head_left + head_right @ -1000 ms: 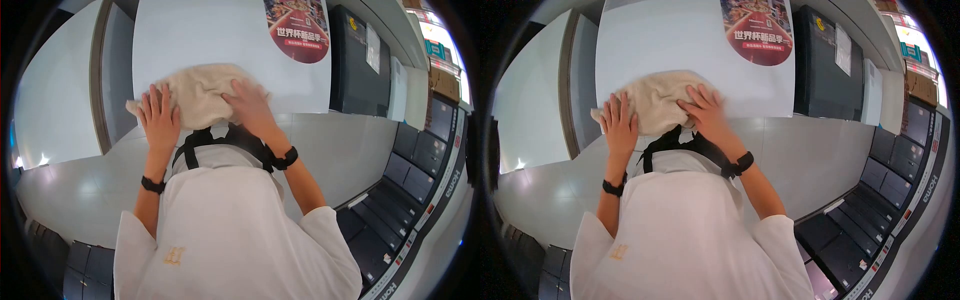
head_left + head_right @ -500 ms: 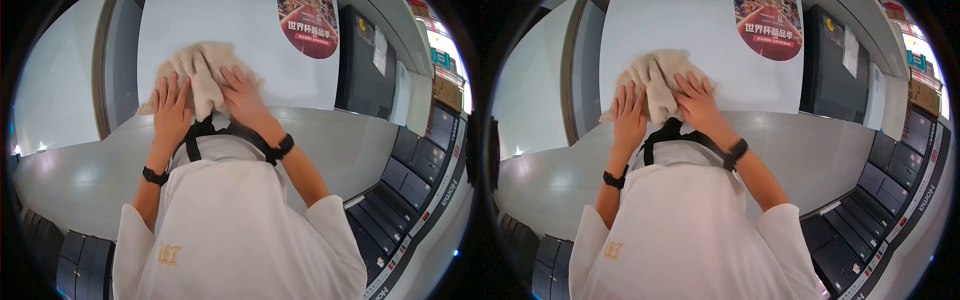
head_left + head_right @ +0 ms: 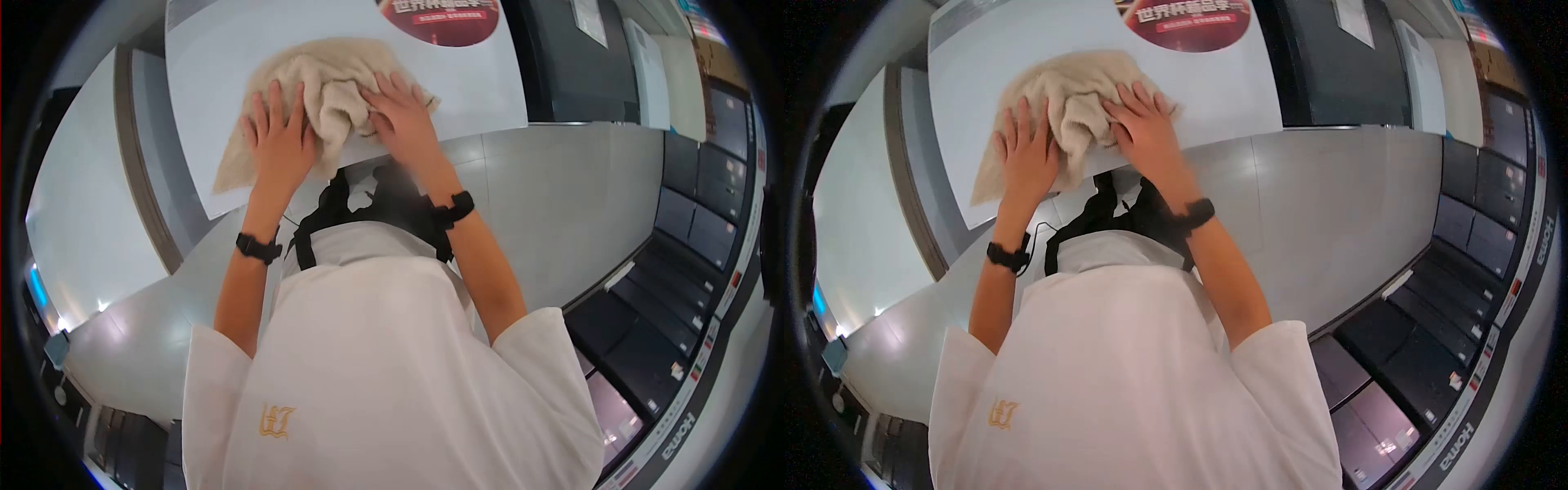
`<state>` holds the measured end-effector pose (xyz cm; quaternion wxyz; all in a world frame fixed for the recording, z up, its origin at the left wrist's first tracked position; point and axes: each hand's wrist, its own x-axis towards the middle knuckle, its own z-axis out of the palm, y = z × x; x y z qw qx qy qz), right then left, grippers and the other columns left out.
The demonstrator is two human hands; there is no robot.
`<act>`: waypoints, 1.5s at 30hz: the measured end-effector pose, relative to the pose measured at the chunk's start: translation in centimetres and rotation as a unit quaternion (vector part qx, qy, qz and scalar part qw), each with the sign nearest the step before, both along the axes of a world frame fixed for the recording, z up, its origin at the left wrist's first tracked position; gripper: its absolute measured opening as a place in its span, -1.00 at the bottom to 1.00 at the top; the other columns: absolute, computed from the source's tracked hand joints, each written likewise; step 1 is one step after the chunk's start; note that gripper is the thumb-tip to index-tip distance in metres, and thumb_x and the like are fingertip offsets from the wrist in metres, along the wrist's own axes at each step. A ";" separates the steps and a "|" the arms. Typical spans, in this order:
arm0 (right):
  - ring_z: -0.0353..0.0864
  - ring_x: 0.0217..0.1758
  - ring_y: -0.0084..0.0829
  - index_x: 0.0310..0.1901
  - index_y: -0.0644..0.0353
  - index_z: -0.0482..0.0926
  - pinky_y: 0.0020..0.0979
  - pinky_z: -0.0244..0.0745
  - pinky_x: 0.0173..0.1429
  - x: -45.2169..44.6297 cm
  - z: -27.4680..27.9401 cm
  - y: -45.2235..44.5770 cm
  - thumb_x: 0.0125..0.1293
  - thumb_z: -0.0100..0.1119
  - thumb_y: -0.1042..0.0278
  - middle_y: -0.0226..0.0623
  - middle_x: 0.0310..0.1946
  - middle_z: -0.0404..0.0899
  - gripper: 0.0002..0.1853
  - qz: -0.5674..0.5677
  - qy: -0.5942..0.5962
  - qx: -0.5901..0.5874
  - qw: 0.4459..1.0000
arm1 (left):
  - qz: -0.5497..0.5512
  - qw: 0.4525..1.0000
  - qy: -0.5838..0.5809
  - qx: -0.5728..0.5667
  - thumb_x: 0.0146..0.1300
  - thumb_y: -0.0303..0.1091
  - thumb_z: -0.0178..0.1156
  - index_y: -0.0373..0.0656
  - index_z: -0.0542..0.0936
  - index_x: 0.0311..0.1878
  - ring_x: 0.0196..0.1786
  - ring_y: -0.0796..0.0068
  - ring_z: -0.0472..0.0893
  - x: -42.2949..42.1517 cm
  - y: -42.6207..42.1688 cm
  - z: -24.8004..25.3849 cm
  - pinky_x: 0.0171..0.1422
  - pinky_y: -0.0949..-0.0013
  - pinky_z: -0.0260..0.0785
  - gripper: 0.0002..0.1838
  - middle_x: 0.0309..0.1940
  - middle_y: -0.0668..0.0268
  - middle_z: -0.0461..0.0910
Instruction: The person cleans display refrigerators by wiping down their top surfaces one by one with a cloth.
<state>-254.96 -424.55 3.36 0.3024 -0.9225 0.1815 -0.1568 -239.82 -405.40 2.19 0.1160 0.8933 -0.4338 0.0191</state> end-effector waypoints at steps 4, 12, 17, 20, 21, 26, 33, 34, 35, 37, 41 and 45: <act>0.28 0.64 0.01 0.25 0.01 0.68 0.19 0.03 0.66 -4.7 0.8 -2.0 0.44 0.24 0.34 -0.17 0.48 0.49 -0.64 -0.046 0.018 0.011 0.999 | -0.057 0.998 0.022 0.017 0.51 -0.02 0.14 0.25 0.29 0.67 0.71 -0.24 0.03 -2.4 1.0 1.1 0.66 -0.45 -0.15 -0.31 0.71 0.14 0.09; 0.30 0.62 0.08 0.20 0.04 0.68 0.15 0.10 0.65 -9.8 -0.3 -9.2 0.47 0.26 0.30 -0.15 0.48 0.48 -0.69 -0.130 -0.044 0.002 0.991 | -0.132 0.991 0.003 0.001 0.55 0.01 0.10 0.28 0.23 0.70 0.72 -0.21 -0.01 -3.1 -3.5 1.6 0.69 -0.40 -0.22 -0.31 0.73 0.14 0.04; 0.29 0.61 0.12 0.19 0.03 0.68 0.13 0.16 0.62 -9.6 -0.1 -8.6 0.38 0.31 0.37 -0.11 0.52 0.43 -0.66 -0.111 -0.042 -0.109 0.987 | -0.182 0.983 -0.005 0.021 0.45 -0.05 0.19 0.25 0.31 0.66 0.72 -0.18 0.02 -5.5 -7.2 1.8 0.69 -0.40 -0.23 -0.28 0.72 0.13 0.08; 0.29 0.61 0.13 0.15 0.05 0.67 0.13 0.18 0.61 -11.8 0.9 -8.7 0.30 0.34 0.45 -0.10 0.52 0.42 -0.63 -0.036 -0.024 -0.091 0.995 | -0.256 0.966 0.005 0.039 0.37 -0.08 0.27 0.24 0.40 0.60 0.71 -0.13 0.05 -8.8 -9.1 1.7 0.70 -0.40 -0.19 -0.29 0.70 0.18 0.13; 0.30 0.61 0.13 0.14 0.06 0.66 0.13 0.18 0.61 -12.7 0.9 -9.0 0.27 0.35 0.48 -0.10 0.51 0.42 -0.62 -0.008 -0.018 -0.067 0.998 | -0.283 0.958 0.008 0.044 0.34 -0.08 0.30 0.25 0.44 0.57 0.71 -0.11 0.06 -10.1 -9.7 1.7 0.70 -0.39 -0.17 -0.30 0.70 0.21 0.14; 0.52 0.48 -0.01 0.01 0.28 0.64 0.01 0.40 0.54 -14.8 0.2 -10.7 0.29 0.20 0.67 -0.05 0.21 0.68 -0.73 -0.074 -0.102 0.001 0.992 | -0.323 0.946 0.024 -0.016 0.36 -0.29 0.20 -0.12 0.56 0.39 0.68 0.05 0.19 -13.6 -15.7 0.8 0.75 -0.09 -0.03 -0.47 0.61 0.16 0.30; 0.67 0.12 -0.02 -0.11 0.25 0.72 -0.07 0.54 0.27 -20.0 3.6 -20.8 0.28 0.19 0.63 -0.12 -0.03 0.75 -0.80 -0.180 -0.186 -0.047 0.965 | -0.358 0.930 0.057 -0.069 0.30 -0.48 0.14 -0.31 0.52 0.39 0.65 -0.02 0.25 -19.2 -26.3 -0.2 0.71 0.00 0.09 -0.45 0.55 0.02 0.36; 0.67 0.09 -0.02 -0.10 0.24 0.72 -0.08 0.54 0.25 -21.0 4.9 -22.6 0.28 0.19 0.62 -0.14 -0.05 0.75 -0.79 -0.207 -0.207 -0.075 0.953 | -0.361 0.927 0.066 -0.079 0.29 -0.51 0.14 -0.32 0.50 0.40 0.65 -0.04 0.25 -20.4 -27.9 0.1 0.71 0.00 0.10 -0.44 0.55 0.00 0.36; 0.68 0.05 -0.02 -0.09 0.23 0.73 -0.09 0.54 0.23 -22.0 5.8 -24.3 0.28 0.19 0.62 -0.17 -0.07 0.76 -0.78 -0.234 -0.227 -0.102 0.940 | -0.357 0.924 0.070 -0.116 0.28 -0.53 0.13 -0.32 0.49 0.41 0.65 -0.06 0.25 -21.5 -29.4 0.2 0.70 -0.01 0.11 -0.42 0.55 -0.02 0.35; 0.66 0.09 0.00 -0.05 0.23 0.72 -0.07 0.53 0.26 -24.6 6.5 -28.2 0.28 0.22 0.59 -0.14 -0.01 0.74 -0.77 -0.289 -0.218 -0.165 0.917 | -0.346 0.916 0.080 -0.189 0.27 -0.57 0.12 -0.33 0.46 0.45 0.65 -0.10 0.24 -23.5 -33.2 0.9 0.69 -0.01 0.13 -0.38 0.55 -0.04 0.34; 0.62 0.24 0.06 0.13 0.22 0.70 -0.10 0.50 0.33 -27.1 4.7 -33.1 0.35 0.22 0.49 -0.02 0.20 0.67 -0.67 -0.292 -0.146 -0.268 0.907 | -0.332 0.911 0.071 -0.234 0.39 -0.46 0.14 -0.27 0.40 0.52 0.65 -0.12 0.22 -26.5 -38.3 2.2 0.68 -0.05 0.14 -0.39 0.59 -0.02 0.28; 0.42 0.51 -0.01 0.27 0.07 0.64 0.24 0.18 0.58 -27.3 -0.9 -33.5 0.46 0.17 0.18 -0.19 0.39 0.56 -0.59 -0.265 -0.022 -0.227 0.937 | -0.299 0.948 0.018 -0.109 0.44 -0.19 0.22 -0.21 0.40 0.54 0.66 -0.09 0.21 -27.5 -40.1 -0.3 0.68 -0.07 0.12 -0.34 0.61 0.04 0.27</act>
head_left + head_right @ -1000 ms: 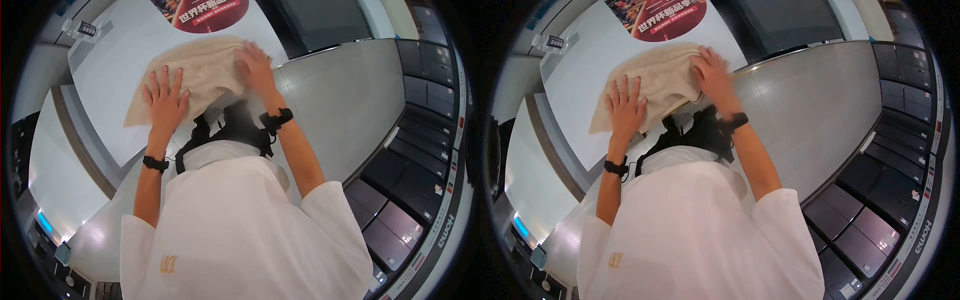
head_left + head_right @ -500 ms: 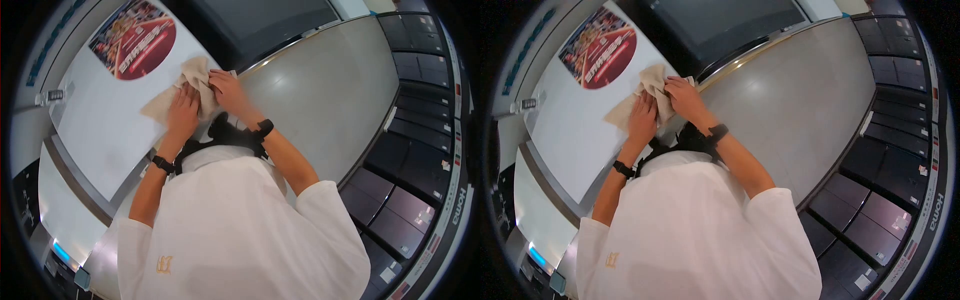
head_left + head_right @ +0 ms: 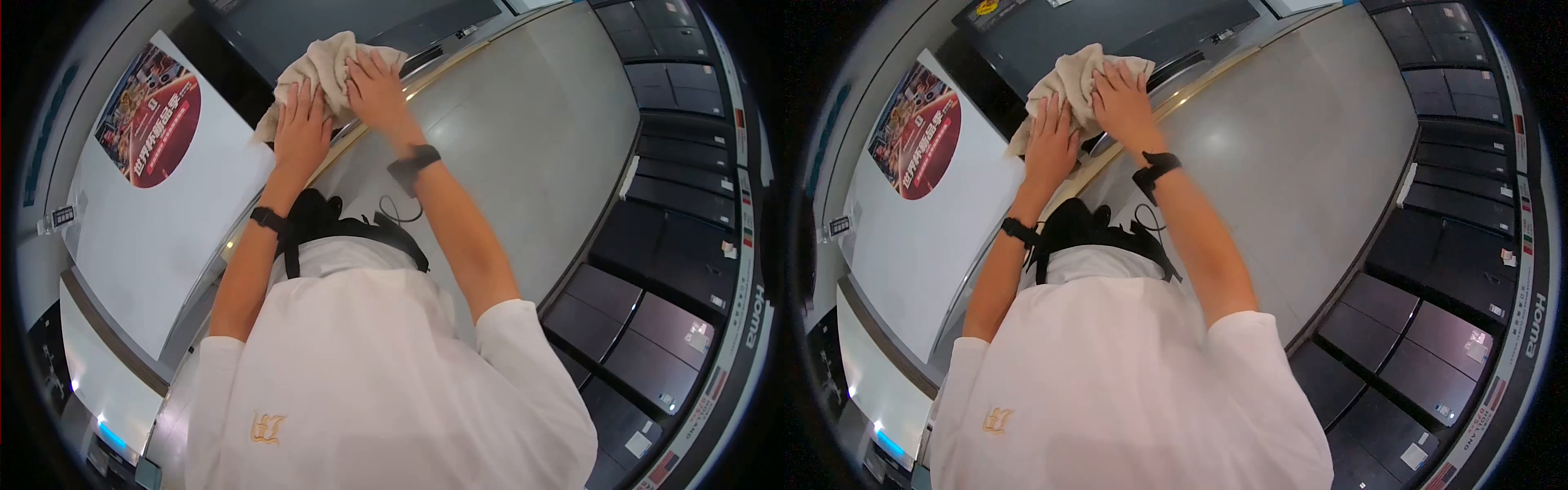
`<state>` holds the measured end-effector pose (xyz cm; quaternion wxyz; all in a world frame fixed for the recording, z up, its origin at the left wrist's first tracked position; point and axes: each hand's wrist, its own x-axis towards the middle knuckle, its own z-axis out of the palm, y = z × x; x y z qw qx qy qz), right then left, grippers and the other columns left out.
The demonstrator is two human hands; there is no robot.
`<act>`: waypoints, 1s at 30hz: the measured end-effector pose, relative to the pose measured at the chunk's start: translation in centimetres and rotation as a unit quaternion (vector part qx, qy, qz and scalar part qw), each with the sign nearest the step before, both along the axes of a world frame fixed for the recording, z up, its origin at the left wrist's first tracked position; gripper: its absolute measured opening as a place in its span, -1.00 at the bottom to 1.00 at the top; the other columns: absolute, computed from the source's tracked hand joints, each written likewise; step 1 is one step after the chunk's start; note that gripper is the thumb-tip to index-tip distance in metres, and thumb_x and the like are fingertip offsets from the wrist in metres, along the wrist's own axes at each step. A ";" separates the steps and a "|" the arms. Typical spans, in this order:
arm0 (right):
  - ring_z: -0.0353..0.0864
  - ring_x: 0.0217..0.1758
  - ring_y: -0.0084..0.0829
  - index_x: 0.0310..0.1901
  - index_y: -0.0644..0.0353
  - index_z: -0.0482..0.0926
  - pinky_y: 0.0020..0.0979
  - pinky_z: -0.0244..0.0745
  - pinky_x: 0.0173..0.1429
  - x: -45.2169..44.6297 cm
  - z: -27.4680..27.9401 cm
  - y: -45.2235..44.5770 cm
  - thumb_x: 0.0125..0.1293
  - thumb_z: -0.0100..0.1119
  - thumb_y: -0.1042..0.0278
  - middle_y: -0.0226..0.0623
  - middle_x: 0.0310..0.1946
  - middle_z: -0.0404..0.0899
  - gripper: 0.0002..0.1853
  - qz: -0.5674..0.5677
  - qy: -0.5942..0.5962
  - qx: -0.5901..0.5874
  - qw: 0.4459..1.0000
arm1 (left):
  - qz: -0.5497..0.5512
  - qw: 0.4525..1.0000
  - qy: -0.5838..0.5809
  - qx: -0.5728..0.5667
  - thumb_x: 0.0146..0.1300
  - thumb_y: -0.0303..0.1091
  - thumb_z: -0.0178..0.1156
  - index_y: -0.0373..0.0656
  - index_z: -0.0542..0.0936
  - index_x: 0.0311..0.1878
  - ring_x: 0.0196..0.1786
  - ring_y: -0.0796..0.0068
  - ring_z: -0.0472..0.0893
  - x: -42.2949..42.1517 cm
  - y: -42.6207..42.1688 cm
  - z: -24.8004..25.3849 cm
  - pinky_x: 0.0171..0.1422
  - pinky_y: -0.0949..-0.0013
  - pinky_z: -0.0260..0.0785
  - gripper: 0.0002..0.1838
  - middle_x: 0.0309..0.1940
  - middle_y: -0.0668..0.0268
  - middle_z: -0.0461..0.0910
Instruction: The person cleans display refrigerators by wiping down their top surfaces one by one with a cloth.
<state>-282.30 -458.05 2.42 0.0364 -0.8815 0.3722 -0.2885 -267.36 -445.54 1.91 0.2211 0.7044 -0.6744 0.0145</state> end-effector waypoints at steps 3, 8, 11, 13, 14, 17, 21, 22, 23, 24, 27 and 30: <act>0.41 0.53 -0.08 0.30 0.05 0.64 0.27 0.08 0.64 -0.1 -0.2 -0.8 0.48 0.15 0.14 -0.22 0.41 0.55 -0.57 -0.011 -0.002 0.040 0.999 | 0.001 1.000 0.004 0.028 0.50 -0.10 0.17 -0.23 0.36 0.57 0.70 -0.09 0.15 0.1 -0.4 0.2 0.69 -0.14 0.06 -0.33 0.64 -0.01 0.21; 0.41 0.53 -0.13 0.27 0.07 0.64 0.30 0.06 0.64 0.4 0.3 -4.2 0.47 0.14 0.14 -0.25 0.41 0.54 -0.58 -0.053 0.043 0.052 0.996 | 0.015 0.999 -0.030 0.030 0.52 0.01 0.13 -0.20 0.32 0.60 0.69 -0.11 0.15 0.5 -3.6 0.2 0.70 -0.16 0.02 -0.27 0.65 -0.02 0.20; 0.42 0.53 -0.15 0.28 0.07 0.63 0.33 0.07 0.62 0.7 0.6 -7.6 0.48 0.11 0.14 -0.24 0.41 0.53 -0.58 -0.088 0.075 0.060 0.991 | 0.033 0.998 -0.051 0.031 0.51 0.03 0.13 -0.19 0.28 0.63 0.68 -0.14 0.15 0.8 -6.3 -0.3 0.70 -0.17 0.00 -0.24 0.65 -0.02 0.18; 0.43 0.53 -0.16 0.32 0.04 0.61 0.37 0.10 0.60 0.2 0.5 -9.0 0.54 0.05 0.11 -0.23 0.41 0.53 -0.57 -0.112 0.085 0.049 0.989 | 0.034 0.998 -0.058 0.019 0.51 0.02 0.13 -0.17 0.24 0.65 0.68 -0.18 0.14 0.7 -7.6 -0.7 0.69 -0.20 -0.01 -0.22 0.66 -0.02 0.17; 0.43 0.53 -0.16 0.33 0.04 0.59 0.37 0.10 0.60 -0.5 0.4 -9.2 0.54 0.06 0.11 -0.24 0.42 0.51 -0.56 -0.103 0.092 0.054 0.989 | 0.039 0.997 -0.065 0.025 0.51 0.02 0.13 -0.16 0.23 0.66 0.68 -0.19 0.13 0.5 -7.8 -0.8 0.69 -0.20 -0.02 -0.22 0.66 -0.02 0.17; 0.37 0.56 -0.14 0.29 0.07 0.61 0.35 0.04 0.62 -2.7 0.2 -9.2 0.46 0.17 0.13 -0.24 0.46 0.48 -0.56 -0.085 0.062 0.047 0.993 | 0.038 0.997 -0.064 0.016 0.49 0.04 0.14 -0.13 0.27 0.65 0.68 -0.23 0.10 0.2 -7.9 -0.9 0.70 -0.27 -0.09 -0.22 0.67 -0.01 0.15; 0.32 0.61 -0.11 0.40 -0.07 0.56 0.39 -0.01 0.63 -5.5 0.6 -11.0 0.50 0.15 0.08 -0.26 0.53 0.42 -0.51 -0.099 0.057 0.074 0.991 | 0.055 0.994 -0.091 0.023 0.47 0.05 0.15 -0.10 0.27 0.65 0.67 -0.31 0.09 -1.3 -8.1 0.5 0.68 -0.33 -0.09 -0.21 0.67 -0.05 0.13; 0.31 0.62 -0.11 0.41 -0.10 0.55 0.40 -0.03 0.63 -6.0 0.6 -12.3 0.51 0.13 0.08 -0.26 0.54 0.40 -0.52 -0.108 0.072 0.083 0.988 | 0.063 0.993 -0.092 0.032 0.47 0.05 0.14 -0.09 0.27 0.66 0.67 -0.33 0.08 -2.2 -8.5 0.6 0.67 -0.36 -0.10 -0.21 0.67 -0.06 0.12; 0.30 0.63 -0.10 0.42 -0.13 0.55 0.41 -0.05 0.63 -6.0 0.4 -13.9 0.52 0.12 0.08 -0.27 0.55 0.39 -0.52 -0.117 0.084 0.089 0.986 | 0.072 0.992 -0.095 0.039 0.48 0.05 0.13 -0.09 0.26 0.66 0.67 -0.36 0.07 -3.0 -9.2 0.6 0.67 -0.38 -0.11 -0.21 0.67 -0.07 0.12; 0.30 0.63 -0.10 0.43 -0.16 0.55 0.42 -0.06 0.64 -5.9 0.2 -15.6 0.53 0.10 0.07 -0.27 0.56 0.38 -0.52 -0.125 0.094 0.096 0.983 | 0.080 0.991 -0.101 0.046 0.48 0.05 0.13 -0.08 0.26 0.66 0.67 -0.39 0.05 -3.6 -10.1 0.7 0.66 -0.41 -0.12 -0.21 0.67 -0.08 0.11; 0.29 0.64 -0.07 0.43 -0.20 0.55 0.43 -0.11 0.65 -5.9 -0.3 -19.9 0.54 0.07 0.07 -0.26 0.58 0.36 -0.53 -0.147 0.116 0.064 0.980 | 0.063 0.993 -0.080 0.061 0.47 0.07 0.12 -0.08 0.24 0.67 0.67 -0.44 0.01 -5.6 -13.6 1.6 0.65 -0.47 -0.18 -0.20 0.67 -0.11 0.08; 0.31 0.62 -0.03 0.44 -0.18 0.54 0.44 -0.10 0.64 -6.9 -0.1 -23.1 0.55 0.06 0.09 -0.25 0.57 0.37 -0.53 -0.144 0.105 0.048 0.983 | 0.035 0.993 -0.072 0.084 0.51 0.06 0.08 -0.05 0.15 0.71 0.68 -0.46 -0.05 -7.8 -17.8 2.1 0.62 -0.51 -0.16 -0.19 0.70 -0.11 0.00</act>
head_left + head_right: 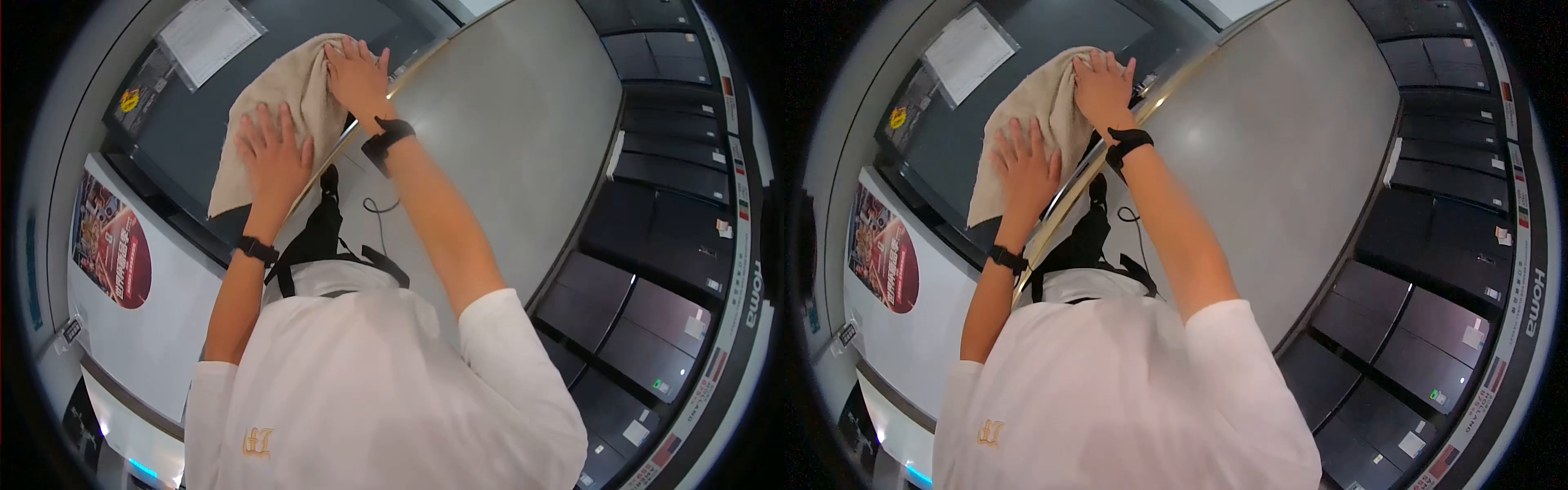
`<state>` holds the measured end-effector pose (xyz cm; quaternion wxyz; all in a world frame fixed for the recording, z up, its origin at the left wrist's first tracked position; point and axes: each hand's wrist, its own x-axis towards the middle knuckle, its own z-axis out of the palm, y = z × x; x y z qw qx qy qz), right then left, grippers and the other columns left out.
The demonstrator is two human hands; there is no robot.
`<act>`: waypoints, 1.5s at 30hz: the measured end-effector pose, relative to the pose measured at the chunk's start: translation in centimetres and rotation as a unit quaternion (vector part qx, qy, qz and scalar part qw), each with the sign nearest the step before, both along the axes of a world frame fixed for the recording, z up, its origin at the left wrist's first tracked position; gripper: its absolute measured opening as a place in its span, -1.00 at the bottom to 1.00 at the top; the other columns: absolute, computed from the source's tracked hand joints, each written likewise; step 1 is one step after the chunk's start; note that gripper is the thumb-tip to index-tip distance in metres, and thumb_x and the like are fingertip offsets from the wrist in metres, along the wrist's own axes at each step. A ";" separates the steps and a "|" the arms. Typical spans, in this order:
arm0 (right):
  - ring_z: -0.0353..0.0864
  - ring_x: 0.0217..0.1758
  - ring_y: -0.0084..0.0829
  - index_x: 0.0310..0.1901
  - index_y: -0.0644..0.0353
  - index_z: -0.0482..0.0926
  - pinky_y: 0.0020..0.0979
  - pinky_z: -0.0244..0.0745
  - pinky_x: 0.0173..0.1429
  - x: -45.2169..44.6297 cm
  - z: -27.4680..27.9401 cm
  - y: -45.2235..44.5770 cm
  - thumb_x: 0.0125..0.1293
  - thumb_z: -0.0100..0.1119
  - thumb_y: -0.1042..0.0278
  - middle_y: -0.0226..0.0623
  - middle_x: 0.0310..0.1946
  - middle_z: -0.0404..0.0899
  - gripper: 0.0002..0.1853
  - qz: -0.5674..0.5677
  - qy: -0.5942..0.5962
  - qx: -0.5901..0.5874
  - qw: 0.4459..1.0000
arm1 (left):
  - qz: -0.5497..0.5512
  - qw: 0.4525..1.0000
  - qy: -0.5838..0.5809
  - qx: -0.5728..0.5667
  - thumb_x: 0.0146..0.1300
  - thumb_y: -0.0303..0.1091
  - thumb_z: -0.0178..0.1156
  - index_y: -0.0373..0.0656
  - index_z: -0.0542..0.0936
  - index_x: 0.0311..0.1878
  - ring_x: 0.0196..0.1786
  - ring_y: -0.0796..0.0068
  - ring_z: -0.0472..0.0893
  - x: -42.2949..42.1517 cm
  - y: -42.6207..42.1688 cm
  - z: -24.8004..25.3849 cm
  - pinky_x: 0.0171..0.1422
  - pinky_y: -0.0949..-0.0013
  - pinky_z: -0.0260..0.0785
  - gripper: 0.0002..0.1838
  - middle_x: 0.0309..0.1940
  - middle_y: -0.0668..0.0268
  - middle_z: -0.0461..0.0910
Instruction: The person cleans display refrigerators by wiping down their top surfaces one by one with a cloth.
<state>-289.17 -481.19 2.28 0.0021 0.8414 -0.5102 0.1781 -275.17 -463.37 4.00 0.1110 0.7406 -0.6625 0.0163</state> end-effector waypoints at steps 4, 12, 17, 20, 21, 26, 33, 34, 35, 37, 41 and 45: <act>0.33 0.61 -0.01 0.44 -0.13 0.53 0.45 -0.08 0.63 -2.5 1.1 -1.1 0.54 0.09 0.15 -0.23 0.55 0.39 -0.53 0.011 -0.015 0.040 0.999 | -0.022 0.999 0.045 0.009 0.50 0.05 0.10 -0.06 0.14 0.71 0.69 -0.45 -0.11 -1.6 -3.2 -0.7 0.62 -0.53 -0.22 -0.17 0.72 -0.10 -0.08; 0.26 0.64 0.04 0.49 0.13 0.44 0.35 0.00 0.64 -9.3 2.4 -4.0 0.56 0.08 0.24 -0.14 0.56 0.36 -0.48 0.014 0.028 0.088 0.996 | -0.009 0.994 0.100 0.053 0.37 0.04 0.24 0.02 0.18 0.70 0.71 -0.41 -0.13 -4.4 -9.7 0.5 0.65 -0.52 -0.27 -0.11 0.74 0.01 -0.06; 0.23 0.64 0.13 0.50 0.32 0.36 0.35 0.02 0.63 -9.4 0.8 -11.5 0.55 0.05 0.28 0.05 0.56 0.32 -0.44 -0.038 0.006 0.065 0.997 | -0.044 0.990 0.126 0.045 0.37 0.00 0.22 0.01 0.16 0.71 0.73 -0.37 -0.21 -7.1 -18.9 -0.1 0.67 -0.51 -0.34 -0.11 0.75 0.03 -0.12; 0.33 0.56 0.14 0.49 0.38 0.35 0.34 0.08 0.61 -9.0 0.0 -14.1 0.53 0.07 0.30 0.11 0.50 0.37 -0.43 -0.048 -0.033 0.066 0.996 | -0.051 0.991 0.108 0.061 0.37 -0.05 0.19 -0.02 0.16 0.71 0.74 -0.35 -0.27 -7.6 -23.3 -0.8 0.67 -0.50 -0.38 -0.12 0.76 0.04 -0.16; 0.38 0.52 0.14 0.48 0.40 0.35 0.33 0.11 0.60 -8.6 -0.3 -14.2 0.52 0.08 0.31 0.12 0.47 0.39 -0.42 -0.050 -0.048 0.070 0.995 | -0.053 0.991 0.103 0.066 0.37 -0.07 0.19 -0.02 0.16 0.71 0.75 -0.34 -0.28 -7.3 -24.1 -1.3 0.68 -0.51 -0.39 -0.13 0.77 0.05 -0.17; 0.56 0.26 0.02 0.43 0.49 0.37 0.19 0.34 0.40 -9.1 3.1 -14.9 0.47 0.13 0.33 0.09 0.23 0.57 -0.42 -0.002 -0.041 0.164 0.986 | -0.055 0.985 0.139 0.091 0.35 -0.16 0.16 -0.03 0.24 0.68 0.76 -0.28 -0.31 -7.0 -24.4 0.2 0.69 -0.47 -0.44 -0.19 0.78 0.10 -0.20; 0.74 -0.16 0.08 0.15 0.41 0.52 0.06 0.52 0.15 -7.8 3.3 -21.9 0.45 0.16 0.21 -0.01 -0.19 0.75 -0.58 0.052 -0.040 0.362 0.930 | 0.048 0.982 0.131 0.124 0.33 -0.24 0.17 -0.15 0.33 0.62 0.76 -0.26 -0.34 -8.8 -27.6 1.5 0.70 -0.43 -0.50 -0.24 0.78 0.13 -0.21; 0.75 -0.17 0.09 0.11 0.40 0.52 0.08 0.53 0.13 -7.3 3.2 -23.2 0.46 0.14 0.18 0.00 -0.22 0.76 -0.59 0.078 -0.030 0.362 0.928 | 0.069 0.982 0.117 0.131 0.33 -0.22 0.17 -0.10 0.33 0.62 0.77 -0.24 -0.32 -9.0 -28.3 1.3 0.70 -0.42 -0.50 -0.23 0.78 0.15 -0.19; 0.77 -0.19 0.09 0.08 0.38 0.52 0.10 0.54 0.12 -6.8 3.0 -23.9 0.47 0.11 0.16 0.01 -0.25 0.76 -0.60 0.102 -0.021 0.364 0.925 | 0.086 0.981 0.101 0.141 0.33 -0.20 0.17 -0.04 0.33 0.63 0.77 -0.23 -0.30 -9.0 -28.8 1.1 0.71 -0.41 -0.49 -0.23 0.78 0.17 -0.16; 0.79 -0.19 0.08 0.06 0.38 0.52 0.12 0.55 0.12 -5.0 2.8 -26.3 0.50 0.05 0.11 0.04 -0.26 0.77 -0.58 0.138 -0.002 0.374 0.917 | 0.121 0.980 0.073 0.140 0.34 -0.17 0.15 -0.01 0.33 0.63 0.77 -0.22 -0.27 -8.6 -30.4 0.4 0.71 -0.41 -0.48 -0.24 0.78 0.18 -0.14; 0.79 -0.21 0.14 0.03 0.41 0.51 0.11 0.63 0.00 -0.9 1.9 -29.8 0.55 -0.03 0.04 0.13 -0.32 0.76 -0.54 0.171 -0.019 0.378 0.910 | 0.173 0.979 0.047 0.099 0.39 -0.17 0.11 -0.09 0.32 0.62 0.76 -0.25 -0.27 -7.0 -32.8 -1.6 0.70 -0.42 -0.47 -0.27 0.78 0.17 -0.16; 0.77 -0.23 0.23 0.04 0.42 0.51 0.12 0.66 -0.07 -0.2 1.5 -31.7 0.59 -0.08 0.00 0.19 -0.34 0.74 -0.49 0.192 -0.064 0.425 0.882 | 0.199 0.974 0.046 0.095 0.41 -0.19 0.09 -0.20 0.32 0.59 0.75 -0.30 -0.25 -5.8 -34.1 -1.9 0.69 -0.44 -0.42 -0.29 0.78 0.13 -0.18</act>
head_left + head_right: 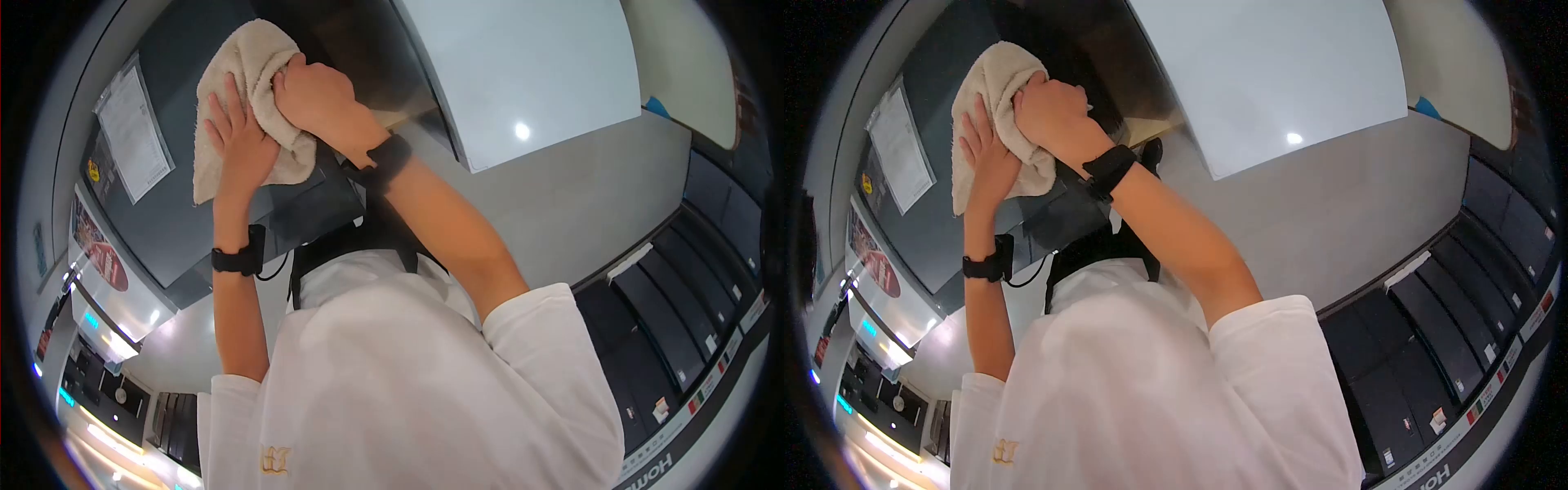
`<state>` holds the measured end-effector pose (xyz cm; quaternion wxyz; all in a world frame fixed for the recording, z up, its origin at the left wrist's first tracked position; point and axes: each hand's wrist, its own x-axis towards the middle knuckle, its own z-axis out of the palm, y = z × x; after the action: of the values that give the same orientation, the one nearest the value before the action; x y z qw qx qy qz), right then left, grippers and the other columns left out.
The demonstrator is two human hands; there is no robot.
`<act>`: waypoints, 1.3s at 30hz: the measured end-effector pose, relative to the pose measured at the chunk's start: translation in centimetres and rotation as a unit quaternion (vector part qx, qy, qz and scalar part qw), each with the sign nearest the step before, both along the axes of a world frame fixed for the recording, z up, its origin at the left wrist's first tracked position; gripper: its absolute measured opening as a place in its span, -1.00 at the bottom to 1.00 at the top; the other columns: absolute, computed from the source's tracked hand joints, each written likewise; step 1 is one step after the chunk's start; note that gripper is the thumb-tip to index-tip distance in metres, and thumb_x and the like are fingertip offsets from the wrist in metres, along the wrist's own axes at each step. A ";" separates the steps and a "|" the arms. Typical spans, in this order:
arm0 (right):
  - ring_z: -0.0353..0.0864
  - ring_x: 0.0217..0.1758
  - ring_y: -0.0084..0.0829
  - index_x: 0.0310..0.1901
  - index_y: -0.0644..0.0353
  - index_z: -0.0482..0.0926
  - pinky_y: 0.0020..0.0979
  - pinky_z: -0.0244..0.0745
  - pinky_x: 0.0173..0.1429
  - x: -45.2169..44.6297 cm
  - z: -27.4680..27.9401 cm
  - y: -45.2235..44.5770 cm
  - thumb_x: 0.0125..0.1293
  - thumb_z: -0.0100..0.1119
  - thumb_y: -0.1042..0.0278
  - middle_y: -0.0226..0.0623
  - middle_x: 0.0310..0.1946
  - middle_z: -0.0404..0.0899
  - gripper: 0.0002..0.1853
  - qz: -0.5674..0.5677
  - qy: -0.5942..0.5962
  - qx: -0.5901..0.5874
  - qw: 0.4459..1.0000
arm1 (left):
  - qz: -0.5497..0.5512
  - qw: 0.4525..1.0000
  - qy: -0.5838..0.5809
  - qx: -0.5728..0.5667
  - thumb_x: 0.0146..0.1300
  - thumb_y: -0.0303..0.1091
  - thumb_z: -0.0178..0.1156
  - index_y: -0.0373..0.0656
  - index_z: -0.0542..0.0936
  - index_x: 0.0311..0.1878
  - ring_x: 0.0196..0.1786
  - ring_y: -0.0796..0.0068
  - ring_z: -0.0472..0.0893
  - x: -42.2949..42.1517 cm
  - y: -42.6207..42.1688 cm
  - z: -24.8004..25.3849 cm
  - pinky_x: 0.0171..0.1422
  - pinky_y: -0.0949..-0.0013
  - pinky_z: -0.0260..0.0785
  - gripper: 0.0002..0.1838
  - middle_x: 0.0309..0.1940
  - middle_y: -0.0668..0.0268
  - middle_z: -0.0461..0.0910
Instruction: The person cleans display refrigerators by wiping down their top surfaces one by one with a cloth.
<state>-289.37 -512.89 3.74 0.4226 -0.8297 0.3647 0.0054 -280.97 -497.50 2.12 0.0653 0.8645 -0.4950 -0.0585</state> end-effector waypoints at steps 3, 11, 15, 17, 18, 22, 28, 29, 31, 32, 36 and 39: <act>0.80 -0.20 0.17 0.04 0.42 0.53 0.12 0.66 -0.01 -1.9 -0.5 0.5 0.60 -0.10 -0.02 0.20 -0.28 0.76 -0.48 -0.044 -0.058 0.050 0.996 | 0.002 1.000 -0.014 0.026 0.41 -0.29 0.04 -0.28 0.32 0.58 0.75 -0.34 -0.25 -0.6 0.8 0.1 0.68 -0.46 -0.40 -0.32 0.77 0.04 -0.20; 0.76 -0.15 0.27 0.03 0.41 0.62 0.14 0.65 0.03 -7.8 0.5 1.5 0.61 -0.15 -0.07 0.26 -0.28 0.73 -0.41 0.021 0.030 0.120 0.992 | 0.028 0.999 0.028 0.033 0.40 -0.31 0.01 -0.28 0.25 0.62 0.75 -0.35 -0.34 -7.4 2.5 2.1 0.67 -0.50 -0.48 -0.28 0.76 -0.05 -0.25; 0.79 -0.07 0.16 -0.01 0.39 0.73 0.06 0.67 0.11 -7.1 0.8 -0.1 0.55 -0.12 -0.09 0.20 -0.19 0.76 -0.38 0.068 0.054 0.129 0.988 | 0.027 0.994 0.041 0.101 0.38 -0.24 0.06 -0.20 0.19 0.67 0.74 -0.36 -0.41 -6.0 2.7 1.6 0.63 -0.57 -0.52 -0.21 0.77 0.02 -0.33; 0.78 -0.05 0.16 -0.03 0.39 0.74 0.05 0.66 0.14 -5.6 0.5 -0.7 0.53 -0.10 -0.09 0.20 -0.17 0.76 -0.38 0.063 0.043 0.121 0.990 | 0.037 0.982 0.057 0.176 0.37 -0.23 0.08 -0.14 0.16 0.69 0.74 -0.36 -0.44 -4.6 2.3 1.3 0.60 -0.62 -0.53 -0.18 0.78 0.07 -0.37; 0.78 -0.04 0.17 -0.01 0.39 0.74 0.04 0.66 0.14 -4.8 0.6 -0.7 0.51 -0.09 -0.10 0.21 -0.17 0.76 -0.38 0.047 0.032 0.111 0.992 | 0.032 0.987 0.061 0.147 0.37 -0.21 0.09 -0.11 0.16 0.69 0.74 -0.36 -0.45 -3.8 2.2 0.9 0.59 -0.63 -0.53 -0.18 0.78 0.09 -0.39; 0.73 0.03 0.27 0.07 0.42 0.65 0.09 0.62 0.20 -1.6 0.7 -0.8 0.54 -0.15 -0.08 0.27 -0.11 0.73 -0.38 0.010 0.000 0.095 0.995 | 0.038 0.994 0.071 0.079 0.39 -0.16 0.09 -0.01 0.15 0.70 0.74 -0.36 -0.48 -0.7 0.3 -0.3 0.58 -0.66 -0.54 -0.18 0.79 0.16 -0.43; 0.71 0.03 0.34 0.03 0.43 0.71 0.09 0.59 0.26 -1.1 -4.3 -1.0 0.56 -0.16 -0.15 0.36 -0.12 0.72 -0.31 0.014 -0.058 0.057 0.997 | 0.064 0.996 0.043 0.043 0.44 -0.07 0.04 0.06 0.18 0.70 0.76 -0.26 -0.40 -0.6 -0.8 -1.0 0.61 -0.63 -0.45 -0.23 0.79 0.24 -0.32; 0.70 0.04 0.36 0.04 0.43 0.71 0.09 0.58 0.27 -1.0 -6.0 -0.8 0.56 -0.16 -0.16 0.38 -0.12 0.71 -0.31 0.034 -0.074 0.031 0.996 | 0.063 0.997 0.027 0.027 0.44 -0.07 0.04 0.07 0.18 0.70 0.76 -0.25 -0.37 -0.7 -0.8 -1.4 0.61 -0.62 -0.43 -0.23 0.79 0.25 -0.28; 0.66 0.05 0.41 0.03 0.43 0.71 0.13 0.55 0.27 -1.7 -5.0 -0.7 0.59 -0.19 -0.12 0.40 -0.12 0.69 -0.33 0.030 -0.059 0.024 0.998 | 0.054 0.998 -0.006 -0.027 0.44 -0.14 0.02 0.01 0.21 0.68 0.76 -0.26 -0.29 -1.1 -0.7 -2.0 0.61 -0.61 -0.37 -0.26 0.79 0.24 -0.23; 0.66 0.05 0.42 0.04 0.43 0.71 0.14 0.55 0.26 -2.2 -4.1 -0.6 0.59 -0.18 -0.09 0.40 -0.14 0.69 -0.35 0.017 -0.054 0.034 0.998 | 0.045 0.996 -0.022 -0.067 0.44 -0.20 0.01 -0.06 0.24 0.66 0.76 -0.26 -0.24 -1.5 -0.7 -2.1 0.61 -0.62 -0.33 -0.28 0.79 0.23 -0.22; 0.60 0.15 0.42 0.14 0.44 0.63 0.11 0.52 0.29 -5.3 0.8 3.1 0.58 -0.03 0.09 0.41 -0.03 0.66 -0.50 -0.023 0.017 0.032 0.999 | 0.032 0.998 -0.047 -0.008 0.39 -0.25 0.06 -0.05 0.42 0.57 0.75 -0.14 -0.05 -5.1 1.6 0.0 0.64 -0.52 -0.21 -0.35 0.76 0.28 -0.04; 0.47 0.36 0.37 0.28 0.43 0.52 0.15 0.39 0.43 -8.0 -0.3 7.9 0.49 0.11 0.25 0.36 0.23 0.55 -0.53 -0.071 -0.105 -0.015 0.992 | 0.040 0.998 -0.010 -0.042 0.36 -0.21 0.13 0.03 0.50 0.52 0.73 0.01 0.06 -7.9 5.7 1.8 0.68 -0.41 -0.17 -0.37 0.71 0.34 0.13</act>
<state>-297.42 -504.94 3.48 0.4450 -0.8043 0.3760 -0.1172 -288.86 -491.75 3.90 0.0986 0.8806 -0.4627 -0.0263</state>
